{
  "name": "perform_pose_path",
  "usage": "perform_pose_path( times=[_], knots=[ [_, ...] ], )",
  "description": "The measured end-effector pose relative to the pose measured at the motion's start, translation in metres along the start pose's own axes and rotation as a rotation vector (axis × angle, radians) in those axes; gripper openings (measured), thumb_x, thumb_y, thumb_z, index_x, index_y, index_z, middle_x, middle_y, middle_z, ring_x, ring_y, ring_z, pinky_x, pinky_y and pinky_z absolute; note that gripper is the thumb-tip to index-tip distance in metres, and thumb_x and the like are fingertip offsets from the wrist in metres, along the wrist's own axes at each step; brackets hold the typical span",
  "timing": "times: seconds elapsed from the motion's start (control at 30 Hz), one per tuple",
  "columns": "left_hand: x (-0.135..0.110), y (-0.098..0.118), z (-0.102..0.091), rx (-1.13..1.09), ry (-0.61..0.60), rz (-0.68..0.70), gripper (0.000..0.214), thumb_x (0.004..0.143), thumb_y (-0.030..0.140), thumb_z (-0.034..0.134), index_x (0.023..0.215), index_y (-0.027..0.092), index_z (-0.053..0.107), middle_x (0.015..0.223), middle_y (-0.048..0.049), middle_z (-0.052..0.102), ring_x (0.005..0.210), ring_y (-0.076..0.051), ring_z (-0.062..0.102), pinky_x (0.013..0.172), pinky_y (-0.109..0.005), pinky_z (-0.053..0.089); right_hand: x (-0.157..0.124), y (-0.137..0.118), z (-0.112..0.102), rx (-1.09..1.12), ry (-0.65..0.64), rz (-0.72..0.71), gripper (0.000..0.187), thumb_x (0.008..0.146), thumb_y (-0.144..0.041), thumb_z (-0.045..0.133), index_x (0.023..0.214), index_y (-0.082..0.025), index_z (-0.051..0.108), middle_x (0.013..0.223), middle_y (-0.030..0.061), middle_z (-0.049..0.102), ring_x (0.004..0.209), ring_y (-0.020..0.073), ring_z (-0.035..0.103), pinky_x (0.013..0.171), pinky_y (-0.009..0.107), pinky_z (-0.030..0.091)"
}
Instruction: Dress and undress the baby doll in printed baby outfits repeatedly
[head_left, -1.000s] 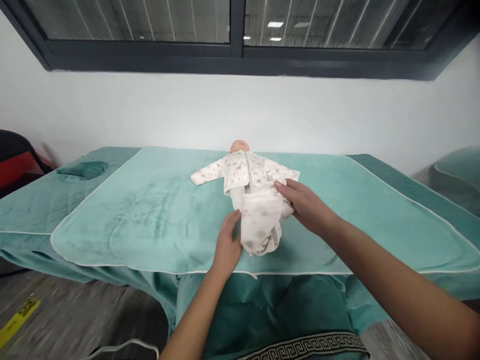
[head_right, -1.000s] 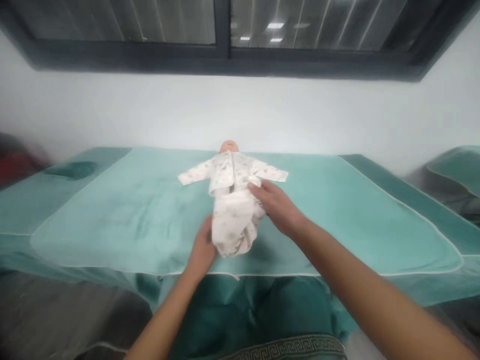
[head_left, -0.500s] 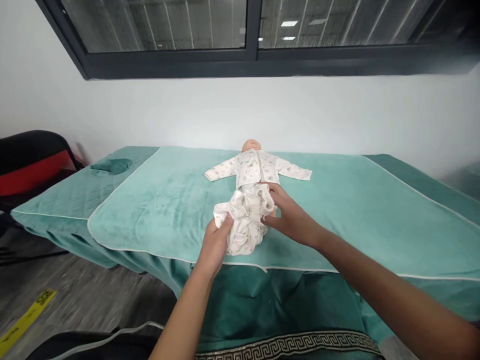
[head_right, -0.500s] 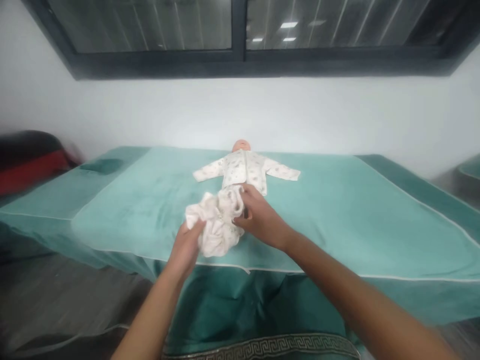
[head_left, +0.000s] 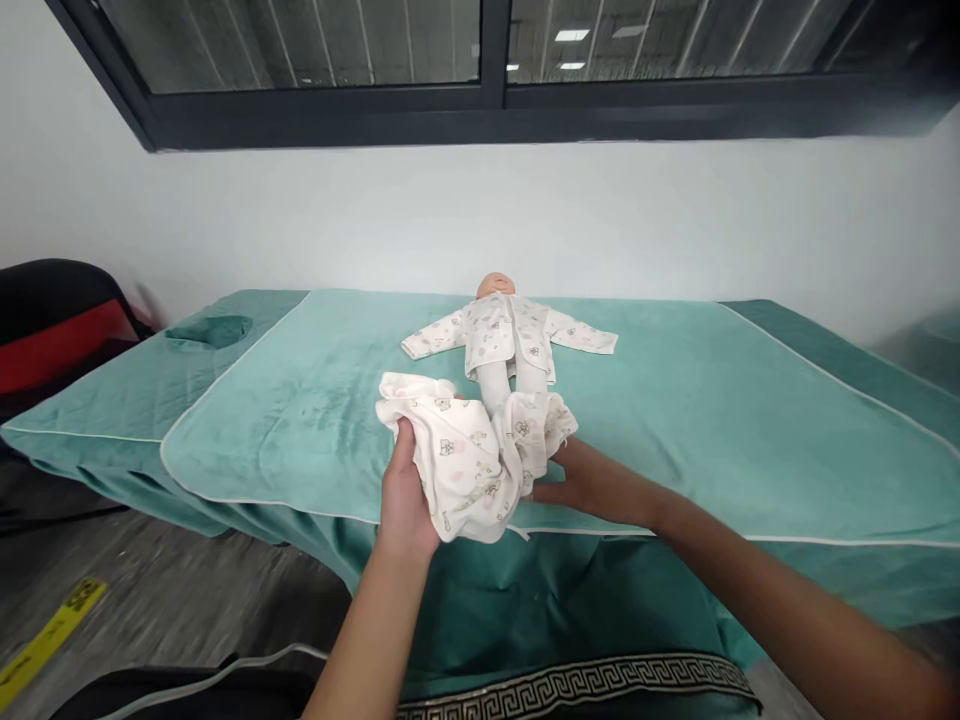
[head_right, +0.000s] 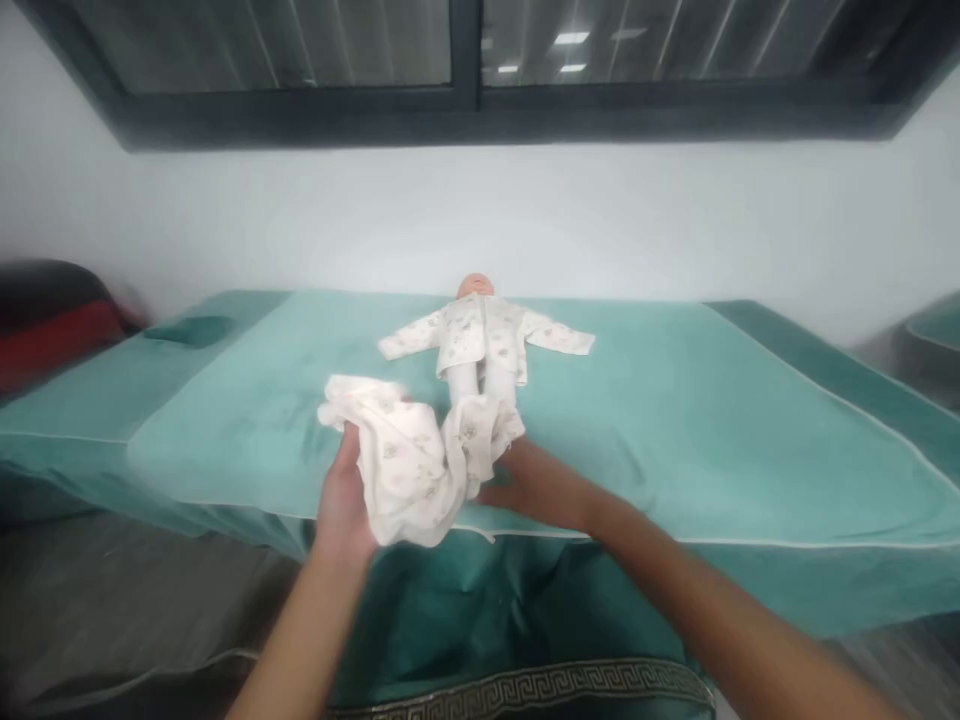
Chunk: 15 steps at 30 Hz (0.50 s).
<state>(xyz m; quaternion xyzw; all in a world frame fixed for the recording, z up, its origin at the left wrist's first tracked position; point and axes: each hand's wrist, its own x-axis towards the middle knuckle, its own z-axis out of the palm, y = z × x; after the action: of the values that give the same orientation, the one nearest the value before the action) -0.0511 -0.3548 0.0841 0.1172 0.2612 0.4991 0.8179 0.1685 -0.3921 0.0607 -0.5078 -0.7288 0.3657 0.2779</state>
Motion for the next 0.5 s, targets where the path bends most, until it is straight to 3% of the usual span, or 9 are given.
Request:
perform_pose_path(
  times=[0.07,0.17,0.27,0.37,0.43,0.5],
  knots=[
    [-0.001,0.001,-0.003,-0.022,0.046,0.005,0.056,0.099,0.053,0.039,0.137,0.016,0.056,0.118,-0.0126,0.072,0.119,-0.030,0.064,0.107,-0.044,0.049,0.001,-0.001,-0.001,-0.014,0.052,-0.022,0.032,0.088,-0.044,0.064,0.116,-0.033,0.073,0.133,0.0037,0.063,0.126,0.0322,0.053,0.110,0.050,0.039],
    [0.000,0.003,-0.019,0.020,0.157,0.091,0.053,0.097,0.052,0.043,0.132,0.015,0.060,0.116,-0.0129,0.072,0.117,-0.031,0.064,0.103,-0.044,0.052,-0.001,-0.004,-0.015,0.122,0.093,-0.067,0.024,0.091,-0.041,0.061,0.108,-0.031,0.075,0.128,0.0031,0.063,0.117,0.0271,0.059,0.103,0.044,0.046],
    [0.004,0.003,-0.045,0.153,0.400,0.396,0.040,0.093,0.039,0.055,0.126,0.018,0.060,0.118,-0.0104,0.069,0.116,-0.027,0.064,0.101,-0.041,0.052,-0.006,-0.008,-0.034,0.175,0.232,-0.109,0.020,0.090,-0.041,0.063,0.102,-0.029,0.074,0.125,0.0040,0.059,0.116,0.0246,0.057,0.100,0.040,0.047],
    [0.006,-0.001,-0.066,0.392,0.664,0.751,0.043,0.085,0.026,0.066,0.126,0.022,0.056,0.127,-0.0068,0.062,0.122,-0.022,0.059,0.106,-0.038,0.047,-0.006,-0.018,-0.045,0.021,0.410,-0.111,0.019,0.090,-0.042,0.063,0.089,-0.026,0.073,0.119,0.0056,0.055,0.114,0.0244,0.055,0.098,0.039,0.045],
    [0.006,-0.006,-0.070,0.600,0.693,0.931,0.047,0.082,0.024,0.070,0.126,0.025,0.054,0.135,-0.0060,0.056,0.128,-0.021,0.054,0.111,-0.037,0.042,-0.002,-0.029,-0.049,-0.115,0.511,-0.119,0.019,0.089,-0.042,0.064,0.085,-0.025,0.072,0.115,0.0066,0.054,0.113,0.0251,0.053,0.097,0.039,0.044],
    [0.004,-0.009,-0.063,0.794,0.564,1.027,0.042,0.084,0.026,0.068,0.124,0.025,0.055,0.136,-0.0065,0.055,0.128,-0.021,0.052,0.111,-0.038,0.041,0.005,-0.043,-0.050,-0.201,0.557,-0.146,0.019,0.088,-0.041,0.064,0.083,-0.024,0.071,0.110,0.0067,0.055,0.109,0.0248,0.054,0.095,0.039,0.044]
  ],
)
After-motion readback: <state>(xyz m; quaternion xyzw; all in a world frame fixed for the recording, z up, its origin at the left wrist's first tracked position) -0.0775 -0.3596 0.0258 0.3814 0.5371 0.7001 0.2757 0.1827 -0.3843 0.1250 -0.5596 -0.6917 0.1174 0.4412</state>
